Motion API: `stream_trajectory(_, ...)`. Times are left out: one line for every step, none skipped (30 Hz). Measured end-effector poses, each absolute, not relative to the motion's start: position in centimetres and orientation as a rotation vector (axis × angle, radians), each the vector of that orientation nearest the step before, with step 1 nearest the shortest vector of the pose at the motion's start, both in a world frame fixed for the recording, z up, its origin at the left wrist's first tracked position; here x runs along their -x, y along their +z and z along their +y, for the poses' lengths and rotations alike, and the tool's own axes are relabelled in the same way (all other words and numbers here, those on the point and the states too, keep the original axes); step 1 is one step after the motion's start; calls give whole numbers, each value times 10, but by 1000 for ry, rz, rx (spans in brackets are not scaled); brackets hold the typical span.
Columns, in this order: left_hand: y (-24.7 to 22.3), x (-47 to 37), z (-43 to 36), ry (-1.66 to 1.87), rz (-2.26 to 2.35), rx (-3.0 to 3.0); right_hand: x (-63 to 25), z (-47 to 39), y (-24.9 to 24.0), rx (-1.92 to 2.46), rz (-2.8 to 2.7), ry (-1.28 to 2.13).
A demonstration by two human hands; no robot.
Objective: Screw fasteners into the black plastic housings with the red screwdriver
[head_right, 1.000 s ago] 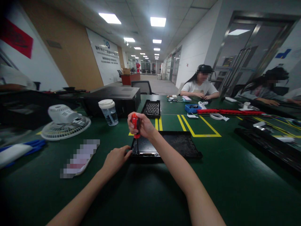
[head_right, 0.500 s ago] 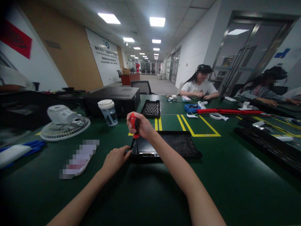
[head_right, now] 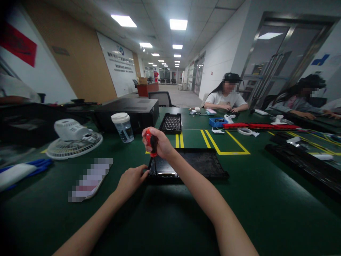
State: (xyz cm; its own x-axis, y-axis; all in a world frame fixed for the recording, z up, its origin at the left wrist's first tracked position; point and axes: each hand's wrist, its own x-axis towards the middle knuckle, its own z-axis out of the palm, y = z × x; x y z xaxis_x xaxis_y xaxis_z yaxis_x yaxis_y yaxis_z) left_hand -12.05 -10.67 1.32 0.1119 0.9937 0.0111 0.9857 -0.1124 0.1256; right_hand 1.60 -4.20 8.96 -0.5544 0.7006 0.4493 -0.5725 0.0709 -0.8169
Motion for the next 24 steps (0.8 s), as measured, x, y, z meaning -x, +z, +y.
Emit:
stream_trajectory(13, 121, -107, 143, 2033, -2279, -16, -42, 89, 134, -1377, 1656)
stream_trajectory(13, 121, -107, 145, 2032, -2281, -16, -42, 89, 129, -1375, 1648)
stream_trajectory(13, 121, -107, 146, 2031, -2281, -15, -42, 88, 126, -1374, 1642)
stream_trajectory(13, 121, -107, 147, 2029, -2283, -15, -42, 88, 128, -1371, 1637)
stream_trajectory(12, 121, -107, 148, 2027, -2284, -15, -42, 88, 135, -1368, 1633)
stream_trajectory(11, 121, -106, 150, 2026, -2285, -15, -42, 88, 147, -1364, 1629)
stream_trajectory(10, 122, -106, 152, 2025, -2288, -15, -42, 88, 158, -1360, 1623)
stream_trajectory(9, 122, -106, 154, 2026, -2289, -15, -43, 88, 163, -1355, 1617)
stream_trajectory(9, 122, -105, 155, 2027, -2291, -15, -43, 88, 160, -1351, 1609)
stream_trajectory(8, 123, -105, 155, 2028, -2292, -15, -43, 88, 153, -1348, 1602)
stream_trajectory(8, 123, -105, 155, 2029, -2291, -15, -43, 88, 145, -1344, 1594)
stream_trajectory(8, 123, -105, 156, 2027, -2292, -15, -43, 88, 139, -1337, 1585)
stream_trajectory(8, 123, -105, 156, 2026, -2290, -15, -43, 88, 137, -1329, 1577)
stream_trajectory(9, 122, -105, 155, 2025, -2290, -15, -43, 87, 140, -1321, 1568)
stream_trajectory(10, 122, -106, 151, 2028, -2288, -15, -43, 87, 148, -1314, 1559)
stream_trajectory(11, 122, -106, 145, 2033, -2283, -15, -43, 87, 160, -1310, 1550)
stream_trajectory(12, 121, -106, 136, 2039, -2276, -15, -43, 87, 173, -1308, 1542)
stream_trajectory(13, 121, -106, 127, 2045, -2269, -15, -43, 87, 185, -1307, 1534)
stream_trajectory(13, 120, -107, 118, 2048, -2264, -15, -44, 86, 196, -1307, 1527)
stream_trajectory(13, 120, -107, 115, 2050, -2261, -15, -44, 86, 205, -1305, 1520)
stream_trajectory(13, 120, -107, 117, 2049, -2261, -15, -44, 86, 211, -1304, 1515)
stream_trajectory(13, 120, -107, 122, 2046, -2264, -15, -44, 86, 214, -1303, 1510)
stream_trajectory(12, 120, -107, 130, 2044, -2270, -15, -45, 86, 212, -1302, 1503)
stream_trajectory(12, 121, -106, 137, 2043, -2276, -16, -45, 86, 207, -1302, 1497)
